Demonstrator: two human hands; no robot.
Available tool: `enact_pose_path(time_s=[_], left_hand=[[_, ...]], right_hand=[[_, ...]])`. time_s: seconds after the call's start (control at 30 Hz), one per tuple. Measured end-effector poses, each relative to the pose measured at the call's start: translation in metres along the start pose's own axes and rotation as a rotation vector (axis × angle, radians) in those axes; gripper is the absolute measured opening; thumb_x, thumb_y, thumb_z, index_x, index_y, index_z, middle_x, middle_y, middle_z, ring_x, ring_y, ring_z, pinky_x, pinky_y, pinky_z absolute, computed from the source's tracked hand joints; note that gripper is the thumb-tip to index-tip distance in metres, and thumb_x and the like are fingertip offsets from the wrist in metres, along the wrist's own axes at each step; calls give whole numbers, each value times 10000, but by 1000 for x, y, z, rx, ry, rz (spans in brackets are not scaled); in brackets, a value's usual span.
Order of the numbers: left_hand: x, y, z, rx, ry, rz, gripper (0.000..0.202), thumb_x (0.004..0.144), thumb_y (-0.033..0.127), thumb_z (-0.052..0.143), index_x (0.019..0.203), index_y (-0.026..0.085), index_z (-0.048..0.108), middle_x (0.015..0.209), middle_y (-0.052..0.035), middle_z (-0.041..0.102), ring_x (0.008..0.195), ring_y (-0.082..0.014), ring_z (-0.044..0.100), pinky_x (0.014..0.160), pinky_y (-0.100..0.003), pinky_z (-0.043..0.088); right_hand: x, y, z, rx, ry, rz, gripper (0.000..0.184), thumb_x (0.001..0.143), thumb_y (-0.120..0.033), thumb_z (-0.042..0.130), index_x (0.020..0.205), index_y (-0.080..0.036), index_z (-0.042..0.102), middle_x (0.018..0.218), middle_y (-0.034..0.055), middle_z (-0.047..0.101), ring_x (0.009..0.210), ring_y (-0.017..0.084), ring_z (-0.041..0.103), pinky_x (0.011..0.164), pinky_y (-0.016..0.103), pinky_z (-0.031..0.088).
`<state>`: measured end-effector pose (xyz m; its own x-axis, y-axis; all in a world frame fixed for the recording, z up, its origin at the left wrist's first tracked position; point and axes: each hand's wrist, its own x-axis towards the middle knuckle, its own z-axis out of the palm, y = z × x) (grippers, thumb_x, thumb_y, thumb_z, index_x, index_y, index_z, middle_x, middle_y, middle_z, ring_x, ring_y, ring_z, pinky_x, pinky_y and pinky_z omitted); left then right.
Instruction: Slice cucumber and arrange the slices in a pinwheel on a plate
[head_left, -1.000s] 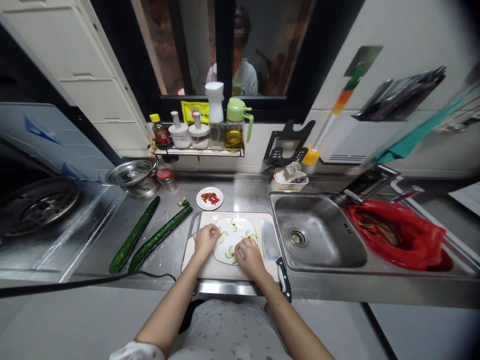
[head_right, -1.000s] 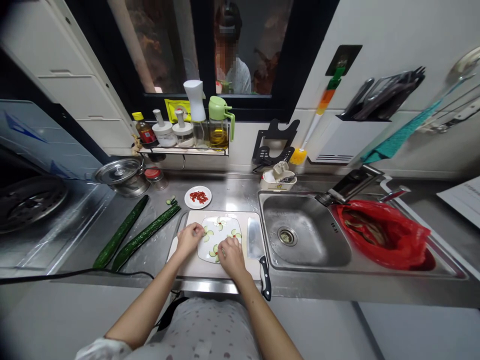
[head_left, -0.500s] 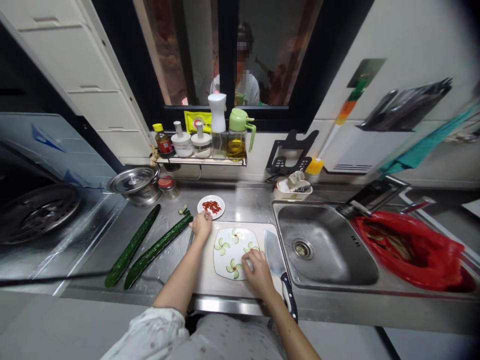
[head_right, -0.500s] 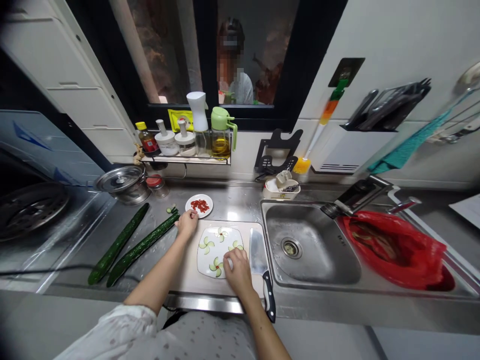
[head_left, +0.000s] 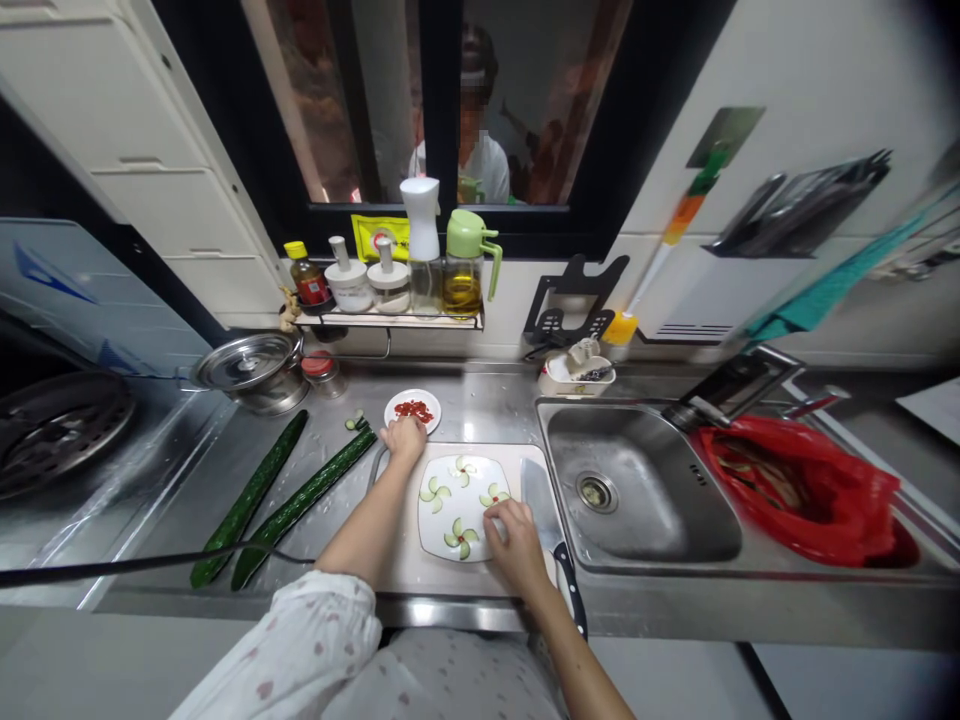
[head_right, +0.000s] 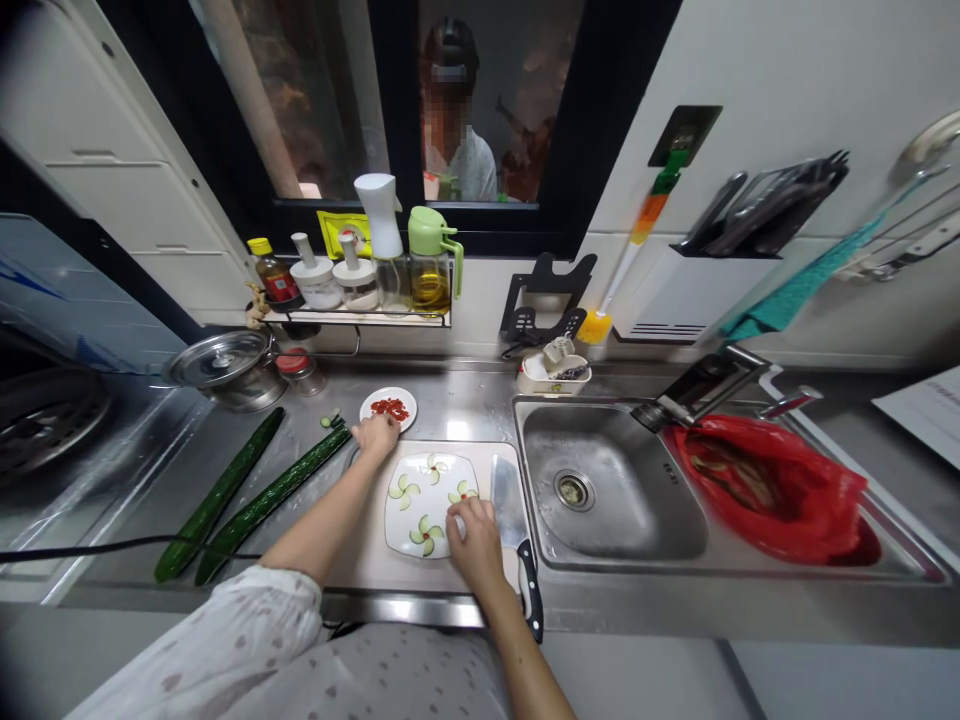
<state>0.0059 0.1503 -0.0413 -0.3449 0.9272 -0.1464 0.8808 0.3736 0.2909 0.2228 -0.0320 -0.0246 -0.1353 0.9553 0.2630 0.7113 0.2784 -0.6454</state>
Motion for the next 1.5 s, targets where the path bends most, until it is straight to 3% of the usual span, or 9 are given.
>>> enact_pose_path(time_s=[0.27, 0.73, 0.93, 1.33, 1.4, 1.5], left_hand=[[6, 3, 1, -23, 8, -36, 265, 840, 309, 463, 893, 222, 708, 1002, -144, 689, 995, -304, 583, 827, -433, 306], [10, -12, 0, -48, 26, -10, 291, 883, 312, 418, 958, 232, 687, 1119, -117, 654, 1042, -294, 563, 847, -422, 330], [11, -16, -7, -39, -43, 270, 205, 855, 263, 499, 930, 300, 687, 1155, -50, 618, 1101, -255, 504, 898, -386, 327], [14, -13, -8, 93, -43, 414, 227, 898, 272, 445, 922, 249, 670, 1164, -98, 603, 1144, -264, 456, 954, -394, 276], [13, -12, -9, 63, -35, 401, 229, 901, 262, 436, 925, 240, 663, 1159, -104, 610, 1144, -264, 466, 955, -397, 279], [12, -9, -10, -48, -24, 271, 213, 894, 249, 443, 927, 240, 653, 1152, -98, 627, 1132, -259, 492, 942, -393, 308]], right_hand=[[-1, 1, -5, 14, -17, 40, 157, 870, -226, 463, 800, -223, 604, 858, 55, 617, 867, 218, 525, 811, 355, 411], [-5, 2, -8, -8, -2, 43, 137, 868, -205, 475, 804, -215, 596, 857, 51, 615, 883, 212, 513, 809, 328, 411], [-6, 1, -6, 3, -4, 39, 153, 873, -213, 463, 803, -216, 600, 848, 54, 614, 865, 214, 519, 804, 338, 414], [-8, 2, -10, -16, -8, 54, 154, 866, -217, 465, 817, -216, 611, 850, 58, 614, 872, 219, 521, 809, 343, 418], [-8, 2, -10, -16, -11, 52, 155, 867, -214, 464, 817, -215, 611, 852, 58, 614, 871, 219, 519, 811, 344, 417], [-7, 3, -9, -25, -7, 43, 153, 863, -208, 470, 807, -218, 612, 850, 55, 614, 874, 215, 520, 798, 333, 417]])
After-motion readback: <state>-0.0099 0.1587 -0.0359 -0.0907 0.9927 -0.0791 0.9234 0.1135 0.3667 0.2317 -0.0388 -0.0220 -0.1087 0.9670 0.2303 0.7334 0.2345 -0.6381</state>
